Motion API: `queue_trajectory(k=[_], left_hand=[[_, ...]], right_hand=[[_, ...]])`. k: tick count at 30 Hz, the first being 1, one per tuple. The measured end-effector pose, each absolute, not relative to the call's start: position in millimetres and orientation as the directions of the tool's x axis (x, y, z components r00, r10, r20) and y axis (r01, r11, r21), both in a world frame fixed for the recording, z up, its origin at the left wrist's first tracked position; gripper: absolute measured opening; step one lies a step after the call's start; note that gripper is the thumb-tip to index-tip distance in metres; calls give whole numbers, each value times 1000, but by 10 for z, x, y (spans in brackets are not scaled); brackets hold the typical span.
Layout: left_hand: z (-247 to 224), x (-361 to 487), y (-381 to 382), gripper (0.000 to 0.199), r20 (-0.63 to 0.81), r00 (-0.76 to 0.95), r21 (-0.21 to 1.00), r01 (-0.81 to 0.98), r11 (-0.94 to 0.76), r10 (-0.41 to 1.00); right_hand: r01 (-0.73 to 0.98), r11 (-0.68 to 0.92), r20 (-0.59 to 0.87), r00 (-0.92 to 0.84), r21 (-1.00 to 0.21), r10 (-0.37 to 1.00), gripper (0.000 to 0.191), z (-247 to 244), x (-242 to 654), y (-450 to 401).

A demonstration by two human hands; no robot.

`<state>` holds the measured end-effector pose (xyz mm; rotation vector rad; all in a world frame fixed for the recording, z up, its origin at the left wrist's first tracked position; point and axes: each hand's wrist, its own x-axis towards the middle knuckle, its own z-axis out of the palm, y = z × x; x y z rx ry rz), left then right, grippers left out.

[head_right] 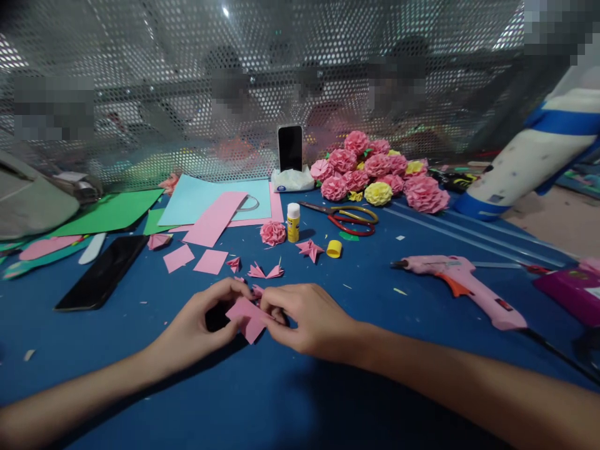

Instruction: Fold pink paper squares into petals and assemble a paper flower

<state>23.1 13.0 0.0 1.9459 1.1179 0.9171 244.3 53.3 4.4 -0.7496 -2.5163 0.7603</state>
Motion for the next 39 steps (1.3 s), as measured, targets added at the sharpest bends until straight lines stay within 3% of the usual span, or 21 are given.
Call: queue_trajectory(k=[7,17,24,29,39], left_hand=[[39,228,166,12,227,352,893,296,-339,908],[-1,231,167,16,197,391,885,325,-335,899],[-19,205,165,17,215,388,818,430,-382,896],[-24,187,170,15,232,431,785,446,-429,872],[-3,129,176,20,288,553,705,430,-564,782]], right_hand=[[351,755,195,-827,-554,527,30,59,2435,527],[455,721,154,-782,-522,605,16,56,2433,542],[445,717,153,-784,-537,601,20,102,2406,546],[388,707,175,-793,-592,583,4,99,2419,567],[254,706,254,-809,-662,529,26,13,2468,592]])
